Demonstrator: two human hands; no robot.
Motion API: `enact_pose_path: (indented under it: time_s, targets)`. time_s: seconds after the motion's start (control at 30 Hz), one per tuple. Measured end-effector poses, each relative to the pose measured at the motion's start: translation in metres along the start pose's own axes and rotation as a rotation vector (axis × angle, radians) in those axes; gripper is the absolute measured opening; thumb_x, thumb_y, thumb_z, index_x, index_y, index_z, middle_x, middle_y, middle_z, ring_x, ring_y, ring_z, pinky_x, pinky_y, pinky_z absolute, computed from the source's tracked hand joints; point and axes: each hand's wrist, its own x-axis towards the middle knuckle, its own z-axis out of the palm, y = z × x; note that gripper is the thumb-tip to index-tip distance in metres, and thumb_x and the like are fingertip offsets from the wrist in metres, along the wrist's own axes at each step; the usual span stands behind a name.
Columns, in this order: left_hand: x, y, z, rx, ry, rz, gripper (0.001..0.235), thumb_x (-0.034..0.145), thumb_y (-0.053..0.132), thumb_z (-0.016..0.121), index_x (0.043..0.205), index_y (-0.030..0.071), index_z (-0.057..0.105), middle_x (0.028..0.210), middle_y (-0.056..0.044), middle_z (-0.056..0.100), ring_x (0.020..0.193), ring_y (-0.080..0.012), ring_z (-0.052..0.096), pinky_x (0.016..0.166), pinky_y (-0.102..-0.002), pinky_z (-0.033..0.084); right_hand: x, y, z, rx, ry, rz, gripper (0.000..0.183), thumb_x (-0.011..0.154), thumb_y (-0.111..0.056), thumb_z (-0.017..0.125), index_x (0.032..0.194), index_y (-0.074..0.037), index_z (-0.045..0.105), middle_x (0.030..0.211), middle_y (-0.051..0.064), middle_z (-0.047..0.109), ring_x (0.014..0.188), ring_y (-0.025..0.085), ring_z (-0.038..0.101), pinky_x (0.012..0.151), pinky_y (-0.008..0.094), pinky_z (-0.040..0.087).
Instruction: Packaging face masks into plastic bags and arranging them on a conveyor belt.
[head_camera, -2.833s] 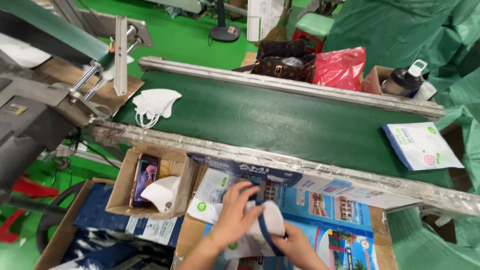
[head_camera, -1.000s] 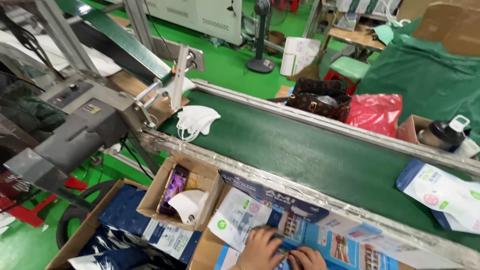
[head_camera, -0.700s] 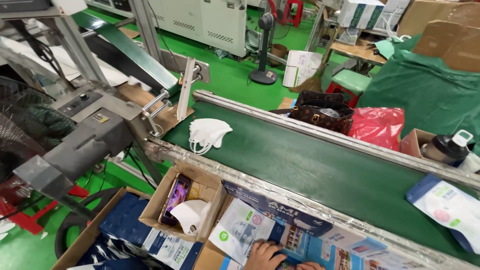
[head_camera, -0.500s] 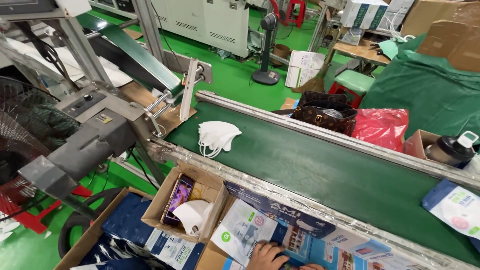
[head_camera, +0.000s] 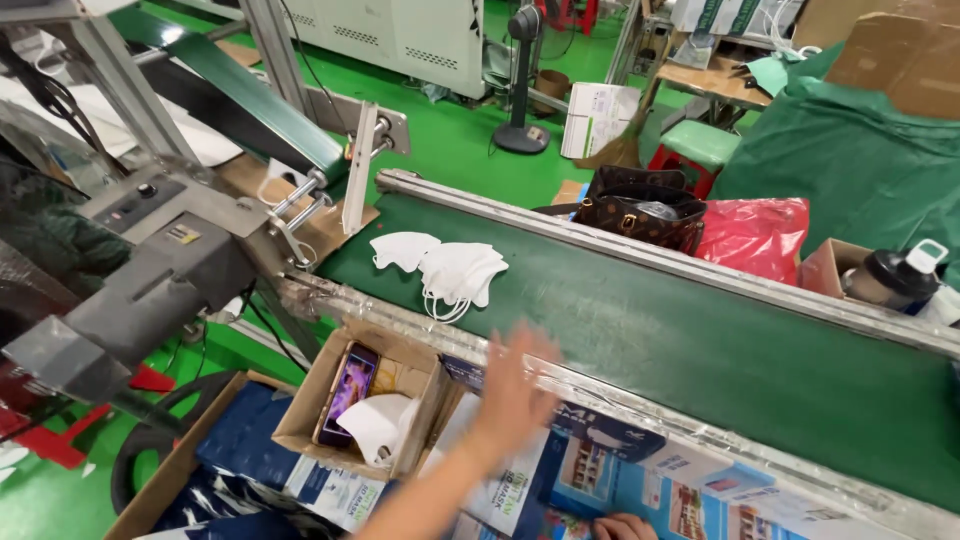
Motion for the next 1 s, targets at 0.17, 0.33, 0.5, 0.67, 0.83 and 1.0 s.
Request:
enact_pose_path:
  time_s: [0.17, 0.33, 0.5, 0.67, 0.83, 1.0]
  targets:
    - [0.092, -0.093, -0.011, 0.313, -0.323, -0.362, 0.104, 0.071, 0.04, 0.082, 0.155, 0.007, 0.031, 0.156, -0.03, 0.03, 0.143, -0.0523, 0.031, 0.114, -0.065, 0.024, 0.003, 0.019, 0.015, -0.027, 0.029, 0.002, 0.008, 0.065, -0.025, 0.081, 0.069, -0.021, 0.075, 0.067, -0.002, 0.071, 0.066, 0.019, 0.071, 0.061, 0.039, 0.054]
    - [0.049, -0.229, 0.041, 0.535, -0.532, -0.597, 0.092, 0.078, 0.038, 0.08, 0.154, 0.008, 0.037, 0.129, -0.02, 0.061, 0.116, -0.0367, 0.063, 0.094, -0.051, 0.054, -0.016, 0.021, 0.029, -0.044, 0.043, 0.037, 0.008, 0.063, -0.024, 0.081, 0.066, -0.02, 0.075, 0.064, -0.001, 0.07, 0.066, 0.019, 0.07, 0.061, 0.04, 0.054]
    - [0.084, -0.131, -0.013, -0.068, -0.386, -0.699, 0.044, 0.088, 0.02, 0.066, 0.132, 0.011, 0.069, 0.104, -0.018, 0.078, 0.09, -0.0329, 0.072, 0.081, -0.043, 0.058, 0.017, -0.031, -0.016, 0.098, 0.052, 0.378, 0.009, 0.067, -0.022, 0.086, 0.07, -0.018, 0.079, 0.07, 0.004, 0.074, 0.067, 0.02, 0.072, 0.063, 0.035, 0.057]
    - [0.012, -0.022, -0.018, -1.076, -0.544, -0.767, 0.042, 0.093, 0.014, 0.069, 0.133, 0.002, 0.063, 0.119, -0.007, 0.074, 0.105, -0.0126, 0.067, 0.092, -0.033, 0.056, 0.04, -0.072, -0.092, 0.598, -0.15, 0.786, 0.03, 0.072, -0.014, 0.083, 0.1, -0.012, 0.073, 0.095, 0.006, 0.078, 0.09, 0.022, 0.077, 0.082, 0.037, 0.059]
    - [-0.074, 0.053, 0.003, -1.278, -0.721, -0.789, 0.054, 0.096, 0.012, 0.071, 0.146, -0.001, 0.056, 0.134, -0.009, 0.066, 0.119, -0.0123, 0.059, 0.105, -0.034, 0.05, 0.198, -0.141, -0.181, 1.398, -0.109, 1.316, 0.085, 0.075, -0.001, 0.069, 0.152, -0.019, 0.04, 0.137, 0.002, 0.063, 0.124, 0.018, 0.063, 0.1, 0.038, 0.052]
    - [-0.06, 0.074, -0.035, -0.562, -0.508, -0.256, 0.097, 0.076, 0.022, 0.086, 0.154, 0.004, 0.03, 0.156, -0.018, 0.041, 0.15, -0.0342, 0.034, 0.122, -0.055, 0.014, 0.109, -0.121, -0.156, 0.349, -0.406, 0.892, 0.057, 0.092, -0.023, 0.079, 0.144, -0.019, 0.058, 0.134, 0.004, 0.069, 0.124, 0.018, 0.067, 0.103, 0.032, 0.058]
